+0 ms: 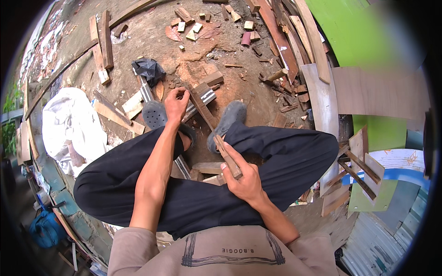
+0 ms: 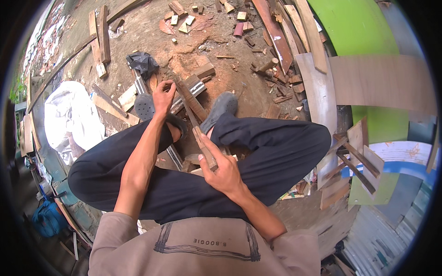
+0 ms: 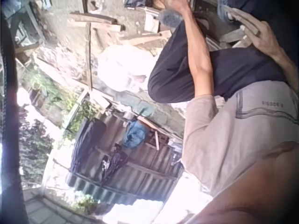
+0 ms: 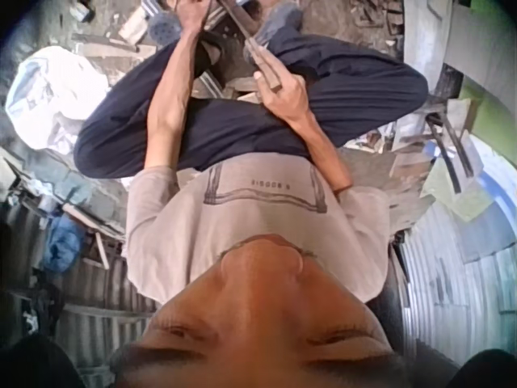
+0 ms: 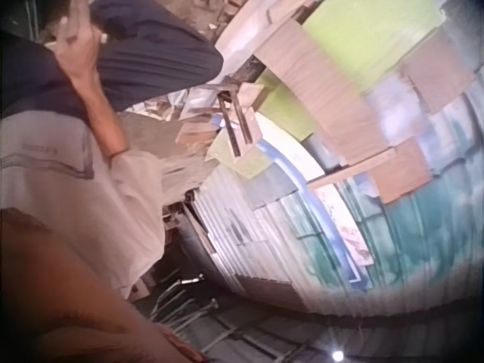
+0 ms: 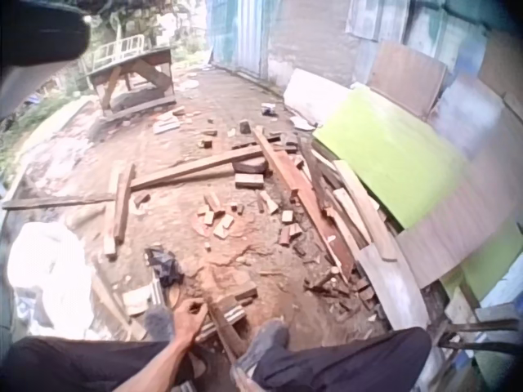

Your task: The person sits on the ground and uses a chisel to shape a small piece of wood. They hold the wood with one hand and strike the chisel with the other, repeatedly removing shavings.

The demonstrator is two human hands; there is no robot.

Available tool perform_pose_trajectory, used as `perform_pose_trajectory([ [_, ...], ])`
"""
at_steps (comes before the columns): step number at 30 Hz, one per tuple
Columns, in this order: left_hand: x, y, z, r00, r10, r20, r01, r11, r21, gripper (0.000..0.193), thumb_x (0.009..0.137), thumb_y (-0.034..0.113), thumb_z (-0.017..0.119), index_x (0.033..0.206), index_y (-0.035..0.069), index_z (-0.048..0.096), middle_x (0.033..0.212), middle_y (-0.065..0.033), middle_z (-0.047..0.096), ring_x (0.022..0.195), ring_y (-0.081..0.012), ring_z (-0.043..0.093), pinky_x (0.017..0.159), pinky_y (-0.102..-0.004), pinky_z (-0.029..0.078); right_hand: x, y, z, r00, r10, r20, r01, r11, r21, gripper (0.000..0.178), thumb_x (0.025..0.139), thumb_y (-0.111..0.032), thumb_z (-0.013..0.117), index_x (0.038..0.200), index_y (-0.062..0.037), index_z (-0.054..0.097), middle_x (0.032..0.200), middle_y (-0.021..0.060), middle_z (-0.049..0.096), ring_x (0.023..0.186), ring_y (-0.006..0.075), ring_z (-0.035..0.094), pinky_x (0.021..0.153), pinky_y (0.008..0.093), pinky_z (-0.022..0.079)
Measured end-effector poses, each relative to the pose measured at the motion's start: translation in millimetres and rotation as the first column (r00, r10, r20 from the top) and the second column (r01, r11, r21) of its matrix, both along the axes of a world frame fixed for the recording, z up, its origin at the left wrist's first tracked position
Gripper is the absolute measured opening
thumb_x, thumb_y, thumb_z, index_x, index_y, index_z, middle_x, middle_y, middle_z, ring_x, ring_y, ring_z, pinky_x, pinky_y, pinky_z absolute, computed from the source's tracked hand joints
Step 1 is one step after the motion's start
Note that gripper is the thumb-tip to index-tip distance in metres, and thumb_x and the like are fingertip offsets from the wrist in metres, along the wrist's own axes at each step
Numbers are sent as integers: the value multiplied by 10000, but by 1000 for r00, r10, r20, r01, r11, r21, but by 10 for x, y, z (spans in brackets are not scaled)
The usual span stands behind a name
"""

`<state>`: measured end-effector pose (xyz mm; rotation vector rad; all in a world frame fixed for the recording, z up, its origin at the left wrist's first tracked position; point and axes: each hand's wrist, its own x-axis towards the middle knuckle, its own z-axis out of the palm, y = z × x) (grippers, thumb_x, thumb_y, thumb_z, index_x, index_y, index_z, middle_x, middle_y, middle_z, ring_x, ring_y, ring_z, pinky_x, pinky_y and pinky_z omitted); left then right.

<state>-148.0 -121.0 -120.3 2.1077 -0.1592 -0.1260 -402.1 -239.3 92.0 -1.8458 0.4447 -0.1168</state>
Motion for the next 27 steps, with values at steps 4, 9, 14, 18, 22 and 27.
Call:
perform_pose_trajectory([
  [4, 69, 11, 37, 998, -51, -38, 55, 991, 124, 250, 910, 216, 730, 1053, 12, 759, 995, -129, 780, 949, -208, 752, 869, -316, 561, -27, -1, -33, 1000, 1, 24, -1, 1000, -14, 512, 913, -99, 656, 1405, 13, 567, 1227, 240, 690, 884, 356, 751, 785, 358, 573],
  [9, 49, 45, 56, 995, -50, -82, 50, 999, 2, 261, 907, 218, 730, 1042, -4, 757, 981, -144, 775, 935, -223, 752, 860, -326, 561, 0, -19, -145, 999, -7, 38, 7, 1000, -6, 509, 923, -118, 653, 1405, 20, 565, 1173, 260, 696, 684, 326, 732, 652, 353, 550],
  [14, 54, 44, 59, 996, -73, -52, 77, 995, 63, 262, 911, 219, 729, 1045, -4, 757, 985, -150, 774, 943, -227, 752, 870, -327, 560, 126, -45, -250, 1000, -17, 2, 17, 998, 52, 517, 921, -122, 658, 1411, 14, 561, 1026, 292, 698, 591, 315, 703, 588, 357, 520],
  [18, 58, 59, 59, 996, -62, -57, 66, 995, 74, 259, 910, 216, 730, 1043, -5, 756, 988, -150, 773, 940, -225, 750, 870, -329, 560, 82, -47, -124, 998, 16, -64, -13, 999, 48, 506, 924, -111, 657, 1403, 22, 564, 1171, 277, 675, 945, 340, 701, 806, 352, 543],
  [22, 54, 58, 36, 997, -71, -30, 72, 996, 46, 246, 915, 202, 727, 1035, -12, 752, 975, -148, 770, 919, -218, 747, 857, -323, 559, 51, -10, -80, 998, 26, -63, -21, 997, 77, 502, 929, -103, 648, 1404, 32, 556, 1270, 275, 657, 1110, 366, 690, 900, 353, 555],
  [27, 83, 64, 34, 991, -96, -95, 101, 994, 46, 293, 937, 245, 733, 1072, -15, 744, 1000, -157, 775, 937, -204, 739, 860, -319, 556, 249, 16, -233, 996, 27, -84, -19, 996, 91, 523, 927, -117, 645, 1422, 15, 540, 1178, 281, 670, 963, 391, 687, 815, 375, 550],
])
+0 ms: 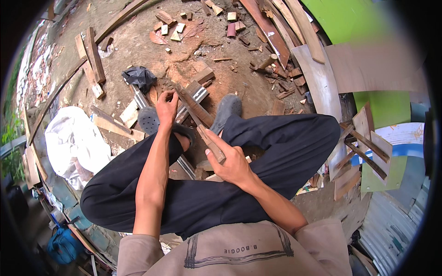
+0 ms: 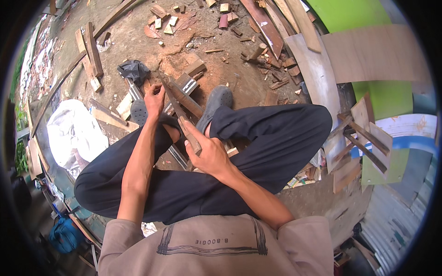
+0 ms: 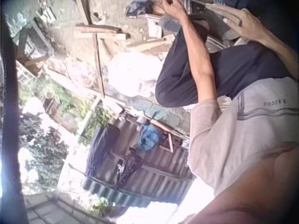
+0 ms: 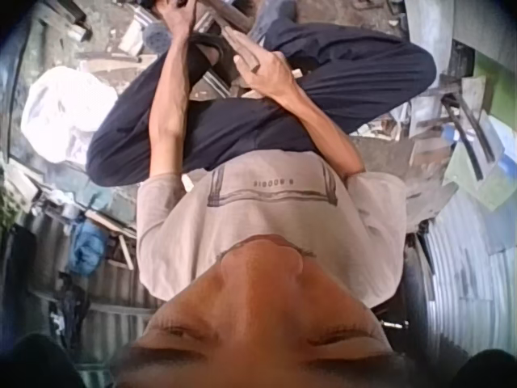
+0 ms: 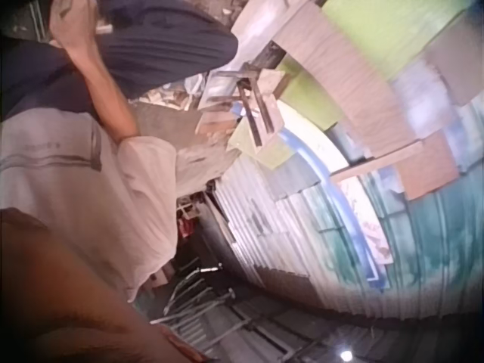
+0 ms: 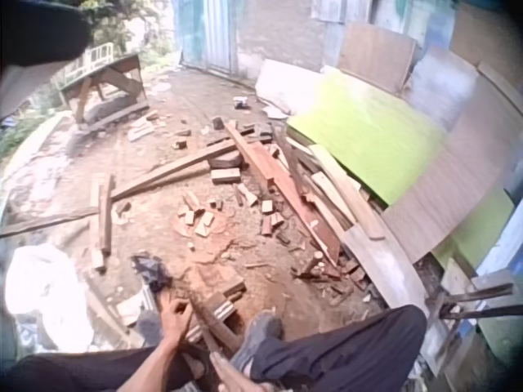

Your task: The person sits on the ground and uses a chisel to shape a small piece of wood. They hold the wood with one hand and strike the chisel with the other, repeatedly removing shavings.

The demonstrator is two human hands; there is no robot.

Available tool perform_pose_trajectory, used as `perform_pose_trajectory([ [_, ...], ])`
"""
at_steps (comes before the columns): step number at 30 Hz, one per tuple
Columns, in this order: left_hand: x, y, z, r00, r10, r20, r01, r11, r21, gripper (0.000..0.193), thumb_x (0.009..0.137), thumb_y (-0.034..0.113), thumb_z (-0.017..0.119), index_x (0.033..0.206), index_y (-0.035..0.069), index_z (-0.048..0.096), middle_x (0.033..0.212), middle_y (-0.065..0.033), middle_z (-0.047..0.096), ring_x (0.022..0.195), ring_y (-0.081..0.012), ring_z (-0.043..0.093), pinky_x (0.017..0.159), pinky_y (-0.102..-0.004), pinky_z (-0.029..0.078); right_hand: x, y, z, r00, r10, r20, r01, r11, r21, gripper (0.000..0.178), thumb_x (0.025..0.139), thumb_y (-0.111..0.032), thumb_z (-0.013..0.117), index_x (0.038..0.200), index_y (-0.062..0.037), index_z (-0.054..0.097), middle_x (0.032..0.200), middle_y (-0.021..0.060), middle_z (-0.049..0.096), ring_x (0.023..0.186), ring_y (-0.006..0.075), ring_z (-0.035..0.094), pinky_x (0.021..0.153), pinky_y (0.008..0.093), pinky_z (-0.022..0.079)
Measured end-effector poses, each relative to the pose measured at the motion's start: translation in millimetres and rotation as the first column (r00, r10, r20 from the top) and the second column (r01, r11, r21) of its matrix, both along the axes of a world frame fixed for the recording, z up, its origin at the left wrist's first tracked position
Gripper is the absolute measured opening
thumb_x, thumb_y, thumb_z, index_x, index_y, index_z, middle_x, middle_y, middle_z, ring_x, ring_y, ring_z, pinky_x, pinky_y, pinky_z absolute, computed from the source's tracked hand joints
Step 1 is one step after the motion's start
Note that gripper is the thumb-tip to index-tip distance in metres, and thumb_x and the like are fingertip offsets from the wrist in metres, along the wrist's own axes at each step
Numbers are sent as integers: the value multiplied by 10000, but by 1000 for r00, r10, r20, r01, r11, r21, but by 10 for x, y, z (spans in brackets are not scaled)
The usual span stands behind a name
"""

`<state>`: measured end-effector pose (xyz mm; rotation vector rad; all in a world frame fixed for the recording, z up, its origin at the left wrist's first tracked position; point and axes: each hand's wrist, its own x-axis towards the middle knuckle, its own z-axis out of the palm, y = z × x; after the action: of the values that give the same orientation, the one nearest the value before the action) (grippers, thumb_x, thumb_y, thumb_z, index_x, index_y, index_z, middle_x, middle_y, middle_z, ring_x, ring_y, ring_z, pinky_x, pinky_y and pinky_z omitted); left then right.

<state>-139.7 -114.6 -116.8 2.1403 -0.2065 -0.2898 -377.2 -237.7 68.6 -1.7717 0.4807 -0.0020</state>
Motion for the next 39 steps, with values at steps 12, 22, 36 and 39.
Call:
perform_pose_trajectory([
  [12, 4, -3, -31, 998, 1, 64, -2, 1000, 14, 218, 905, 181, 731, 1014, -7, 750, 933, -137, 763, 854, -200, 735, 809, -322, 560, 98, -13, 8, 997, 13, -81, -8, 999, 53, 535, 926, -96, 637, 1436, 20, 524, 1263, 276, 657, 1091, 394, 685, 892, 367, 548],
  [22, -6, -18, -12, 996, -7, 84, 8, 1000, -2, 236, 913, 214, 729, 1016, 2, 754, 929, -134, 762, 854, -212, 735, 807, -324, 557, -33, 18, 33, 999, -31, 18, 29, 997, 70, 538, 930, -113, 644, 1438, 17, 523, 1293, 268, 648, 1176, 376, 653, 950, 367, 533],
  [36, -67, 64, 7, 978, -56, 199, 53, 998, 21, 263, 922, 249, 741, 1094, 50, 762, 1067, -173, 758, 966, -275, 745, 854, -353, 567, 120, 57, 16, 997, -73, -1, 73, 994, 76, 524, 926, -83, 618, 1436, 3, 537, 1295, 264, 660, 1205, 357, 659, 992, 356, 510],
  [39, -30, 73, 14, 975, -101, 198, 102, 995, 4, 229, 877, 205, 759, 1029, 35, 762, 1094, -156, 753, 1028, -324, 719, 920, -386, 558, 419, 38, -219, 997, -59, -59, 61, 998, 32, 516, 928, -94, 616, 1428, 11, 542, 1295, 254, 666, 1218, 327, 658, 998, 347, 504],
])
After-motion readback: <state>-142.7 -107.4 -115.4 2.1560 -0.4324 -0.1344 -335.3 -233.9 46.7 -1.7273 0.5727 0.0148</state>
